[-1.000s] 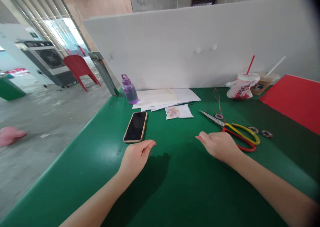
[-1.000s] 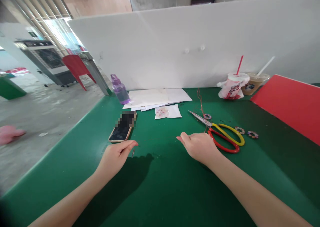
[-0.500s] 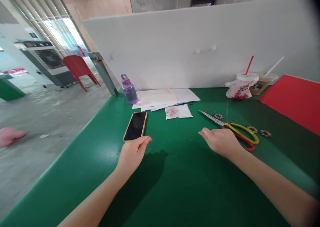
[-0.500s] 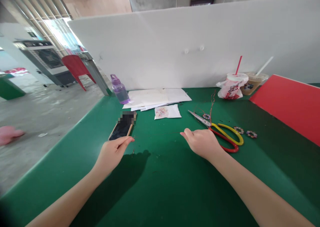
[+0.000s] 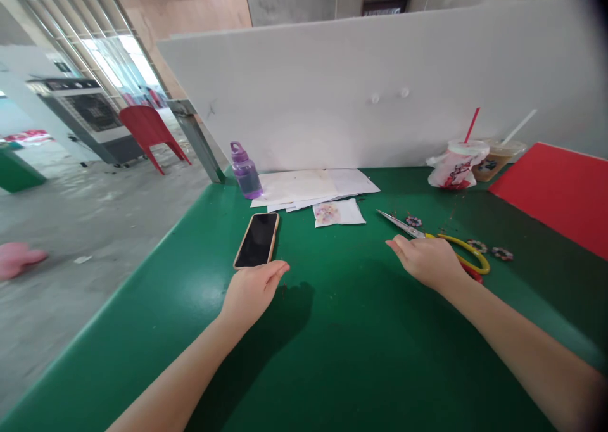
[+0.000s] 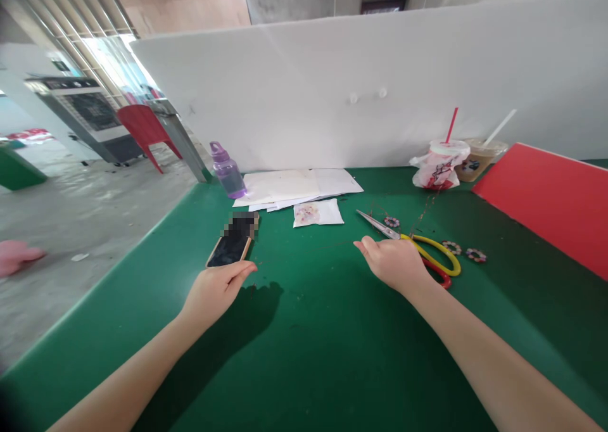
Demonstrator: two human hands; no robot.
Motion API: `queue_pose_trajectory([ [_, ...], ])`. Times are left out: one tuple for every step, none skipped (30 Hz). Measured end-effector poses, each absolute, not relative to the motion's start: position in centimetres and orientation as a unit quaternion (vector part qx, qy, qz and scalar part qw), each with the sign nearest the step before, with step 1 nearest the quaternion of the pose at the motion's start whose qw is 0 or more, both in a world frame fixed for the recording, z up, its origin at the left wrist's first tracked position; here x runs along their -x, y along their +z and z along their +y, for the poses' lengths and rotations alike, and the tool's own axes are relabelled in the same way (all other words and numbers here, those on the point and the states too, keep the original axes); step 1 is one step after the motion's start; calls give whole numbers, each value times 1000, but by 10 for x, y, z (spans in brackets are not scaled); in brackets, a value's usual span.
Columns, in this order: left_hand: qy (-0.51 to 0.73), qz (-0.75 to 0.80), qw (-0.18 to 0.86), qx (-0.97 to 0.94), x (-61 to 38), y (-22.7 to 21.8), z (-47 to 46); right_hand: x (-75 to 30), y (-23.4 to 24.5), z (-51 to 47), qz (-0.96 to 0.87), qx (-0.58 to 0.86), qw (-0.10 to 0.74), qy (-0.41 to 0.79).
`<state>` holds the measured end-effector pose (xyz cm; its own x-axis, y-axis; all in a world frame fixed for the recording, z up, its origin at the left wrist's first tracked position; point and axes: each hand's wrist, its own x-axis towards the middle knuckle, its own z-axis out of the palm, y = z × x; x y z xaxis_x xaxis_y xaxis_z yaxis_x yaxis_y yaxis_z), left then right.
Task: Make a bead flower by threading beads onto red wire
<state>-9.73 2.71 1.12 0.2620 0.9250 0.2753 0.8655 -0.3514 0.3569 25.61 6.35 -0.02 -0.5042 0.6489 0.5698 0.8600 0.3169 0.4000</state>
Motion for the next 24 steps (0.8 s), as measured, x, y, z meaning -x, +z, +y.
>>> queue_pose_trajectory([
  [215,559,63,-798,97,12,27,-258,0,64,-797,474,153,-341],
  [208,554,60,-804,97,12,26,-259,0,65,-798,474,152,-339],
  [202,549,56,-809,97,13,26,-261,0,65,-801,472,151,-336],
  [197,545,52,-813,97,14,26,-262,0,65,-804,470,149,-332],
  [193,544,47,-815,97,14,25,-263,0,65,-808,467,148,-328],
  [190,544,41,-816,97,15,25,-263,0,65,-811,465,147,-323],
  [188,545,34,-816,97,15,25,-264,0,65,-814,463,146,-320],
  [185,546,28,-816,97,15,26,-264,0,65,-816,461,146,-317],
  [183,547,21,-817,97,15,26,-265,0,65,-817,460,147,-316],
  [180,547,16,-817,97,15,26,-265,-1,65,-817,459,149,-314],
  [177,547,10,-819,97,15,26,-266,-1,66,-817,459,150,-314],
  [174,545,5,-820,97,14,27,-266,-1,66,-817,459,152,-314],
  [170,544,-1,-822,97,14,27,-267,-1,66,-817,458,154,-313],
  [167,541,-6,-824,97,13,26,-268,-1,67,-817,458,155,-313],
  [162,538,-12,-827,98,13,26,-269,-1,67,-818,457,156,-313],
  [156,536,-17,-830,98,12,26,-270,-1,67,-819,456,157,-312],
  [150,533,-23,-832,98,12,26,-270,-1,67,-820,454,157,-311],
  [143,532,-29,-834,99,11,26,-271,-1,67,-822,451,158,-311],
  [138,533,-36,-834,99,11,25,-271,-1,67,-823,448,159,-310],
  [133,534,-44,-834,99,10,25,-270,0,66,-825,444,161,-310],
  [128,537,-52,-832,99,10,26,-270,1,65,-827,440,162,-310],
  [125,539,-62,-830,100,10,26,-269,1,64,-829,436,164,-310],
  [124,542,-71,-828,100,10,26,-268,2,63,-831,432,165,-309],
  [122,543,-80,-827,100,10,26,-266,3,62,-834,426,167,-308],
])
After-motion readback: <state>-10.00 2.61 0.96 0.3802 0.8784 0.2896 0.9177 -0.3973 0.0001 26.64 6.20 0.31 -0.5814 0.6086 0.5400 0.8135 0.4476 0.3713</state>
